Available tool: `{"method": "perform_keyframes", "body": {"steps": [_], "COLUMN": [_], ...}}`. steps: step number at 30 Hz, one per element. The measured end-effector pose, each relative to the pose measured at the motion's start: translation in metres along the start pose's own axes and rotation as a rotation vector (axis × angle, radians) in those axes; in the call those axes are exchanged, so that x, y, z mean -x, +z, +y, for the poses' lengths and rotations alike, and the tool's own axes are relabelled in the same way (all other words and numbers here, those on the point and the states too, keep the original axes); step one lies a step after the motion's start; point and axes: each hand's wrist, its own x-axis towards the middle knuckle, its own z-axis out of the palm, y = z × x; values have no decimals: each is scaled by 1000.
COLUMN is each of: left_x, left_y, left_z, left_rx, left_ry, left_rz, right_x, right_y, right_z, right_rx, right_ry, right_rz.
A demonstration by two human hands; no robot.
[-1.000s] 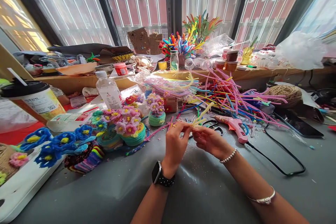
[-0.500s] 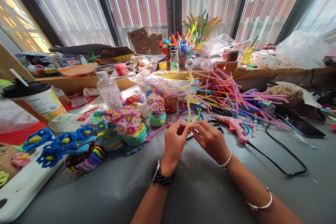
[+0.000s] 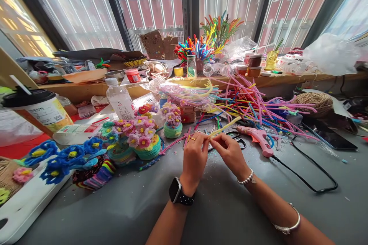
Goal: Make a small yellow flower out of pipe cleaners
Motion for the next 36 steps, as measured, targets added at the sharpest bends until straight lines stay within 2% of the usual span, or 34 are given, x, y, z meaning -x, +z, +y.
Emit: {"method": "perform_keyframes", "body": {"steps": [3,4,6,11,15,25,32,36], "left_x": [0,0,-2,-7,-9,-8,-9,-9], "left_y": [0,0,-1,-3,-3,-1,-3,-3], "left_z": [1,1,1,-1,-1,-1,0,-1], "left_rx": [55,100,235,620,754,887,954,941], "left_ry": [0,-33,-144,-463,-599,-630,-701,-682], "left_rz": [18,19,7,-51,-41,-78,-48,-20], "right_x": [-1,-2,-2,-3,-4,-4,-5,-4], "right_y": [1,1,-1,-7,-8,-9,-8,-7], "right_z": [-1,-2,-4,-10,-10,-6,-1,1], "right_rx": [-478,-593,-721,-752,-777,-762,-808,-835], "right_ry": [370,457,539,537,533,554,620,635], "right_rz": [-67,-81,-95,-151,-153,-212,-208,-247]}}
